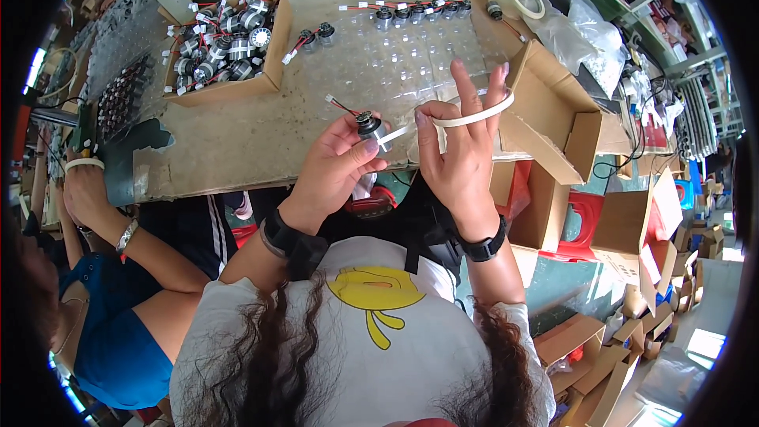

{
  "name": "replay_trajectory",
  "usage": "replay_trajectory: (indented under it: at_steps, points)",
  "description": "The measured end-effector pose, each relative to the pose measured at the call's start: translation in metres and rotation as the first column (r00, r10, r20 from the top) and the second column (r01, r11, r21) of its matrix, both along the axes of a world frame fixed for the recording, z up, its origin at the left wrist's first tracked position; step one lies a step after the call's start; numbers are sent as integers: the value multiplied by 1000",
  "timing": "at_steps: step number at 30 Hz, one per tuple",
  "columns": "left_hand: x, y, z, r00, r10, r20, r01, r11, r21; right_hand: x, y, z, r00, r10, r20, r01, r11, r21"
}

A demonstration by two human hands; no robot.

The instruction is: Applying rubber bands to small cylindrical components and placing them into a tray.

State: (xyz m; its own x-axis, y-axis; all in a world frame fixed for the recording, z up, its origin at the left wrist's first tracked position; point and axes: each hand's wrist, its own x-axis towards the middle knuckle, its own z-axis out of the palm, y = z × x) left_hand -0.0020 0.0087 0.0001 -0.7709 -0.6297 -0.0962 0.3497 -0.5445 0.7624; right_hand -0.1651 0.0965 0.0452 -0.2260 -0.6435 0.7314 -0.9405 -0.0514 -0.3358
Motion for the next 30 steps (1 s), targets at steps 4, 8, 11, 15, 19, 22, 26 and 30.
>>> replay_trajectory:
  at_steps: [4,8,11,15,19,22,26,30]
  points:
    - [2,-1,-6,998,-46,-43,44,998,-47,0,-2,-3,1000,14,13,-14,1000,-3]
    - [0,-1,-1,986,-140,-86,142,990,24,6,-6,-12,999,16,52,-16,1000,1]
    - [-4,2,-1,991,-91,-99,99,992,75,10,-5,-12,999,-17,27,17,1000,-7]
    - [-7,1,-11,987,-76,-144,64,994,-85,14,-2,-8,999,-46,8,46,999,-6]
    - [-8,-1,-11,988,-42,-150,31,997,-72,13,1,5,999,-46,-10,46,999,7]
    - [-6,-1,-3,983,-95,-156,85,994,-72,12,0,4,1000,-24,6,24,1000,9]
    - [-10,7,4,990,-46,-134,43,999,-24,15,-3,-5,999,16,52,-15,1000,-2]
    - [-13,6,-9,989,-37,-140,31,998,-48,22,-4,-6,999,-16,35,16,1000,12]
